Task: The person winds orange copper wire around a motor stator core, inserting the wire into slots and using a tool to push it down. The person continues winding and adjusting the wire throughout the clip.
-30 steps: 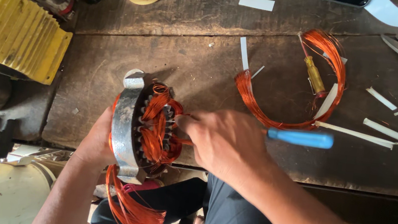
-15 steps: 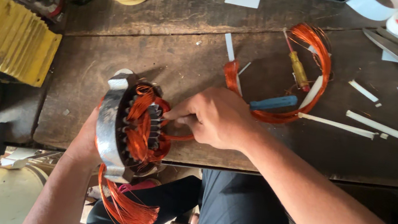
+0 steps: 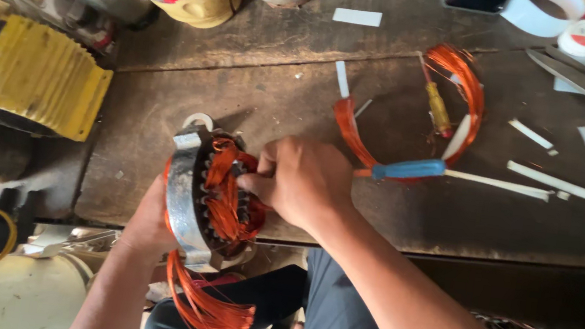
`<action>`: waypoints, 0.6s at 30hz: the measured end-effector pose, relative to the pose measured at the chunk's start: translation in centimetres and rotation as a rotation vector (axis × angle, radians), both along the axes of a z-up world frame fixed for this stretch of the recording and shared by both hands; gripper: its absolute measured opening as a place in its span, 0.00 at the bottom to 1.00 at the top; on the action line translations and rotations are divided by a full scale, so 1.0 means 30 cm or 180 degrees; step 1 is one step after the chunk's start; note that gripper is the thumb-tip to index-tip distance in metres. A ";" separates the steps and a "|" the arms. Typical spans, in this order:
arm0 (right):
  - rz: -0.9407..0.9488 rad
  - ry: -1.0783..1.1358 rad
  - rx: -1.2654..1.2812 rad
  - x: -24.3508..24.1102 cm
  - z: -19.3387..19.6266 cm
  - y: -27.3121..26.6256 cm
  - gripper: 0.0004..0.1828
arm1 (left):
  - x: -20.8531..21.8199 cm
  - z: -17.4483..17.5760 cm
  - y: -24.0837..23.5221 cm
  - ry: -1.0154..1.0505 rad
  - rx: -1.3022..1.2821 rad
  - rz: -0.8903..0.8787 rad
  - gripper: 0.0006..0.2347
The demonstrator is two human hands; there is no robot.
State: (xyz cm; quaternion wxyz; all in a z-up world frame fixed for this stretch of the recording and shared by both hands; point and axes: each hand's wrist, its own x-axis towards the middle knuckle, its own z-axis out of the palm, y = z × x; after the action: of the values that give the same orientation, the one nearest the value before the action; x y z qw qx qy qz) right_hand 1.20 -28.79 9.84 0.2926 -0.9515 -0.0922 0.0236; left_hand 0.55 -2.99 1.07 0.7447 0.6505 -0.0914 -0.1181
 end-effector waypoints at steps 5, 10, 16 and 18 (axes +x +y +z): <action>-0.0060 -0.0148 0.0135 0.004 -0.037 -0.009 0.19 | 0.037 -0.003 -0.003 0.1773 -0.1339 0.0433 0.19; 0.0012 -0.0068 -0.0194 0.015 -0.036 -0.026 0.21 | 0.018 -0.018 0.007 0.0323 0.0380 0.0223 0.29; -0.0016 -0.0489 -0.0641 -0.017 0.003 -0.046 0.27 | 0.027 -0.014 -0.002 0.0447 0.0024 0.0100 0.35; -0.0032 -0.0657 -0.0864 -0.033 0.011 -0.045 0.27 | 0.025 -0.012 0.002 0.0038 0.0518 -0.0090 0.37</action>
State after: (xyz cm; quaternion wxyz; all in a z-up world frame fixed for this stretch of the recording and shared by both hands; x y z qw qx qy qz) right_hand 0.21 -30.14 10.15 0.1506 -0.9801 -0.1129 -0.0635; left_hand 1.29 -2.92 0.72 0.6882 0.7067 -0.0862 -0.1395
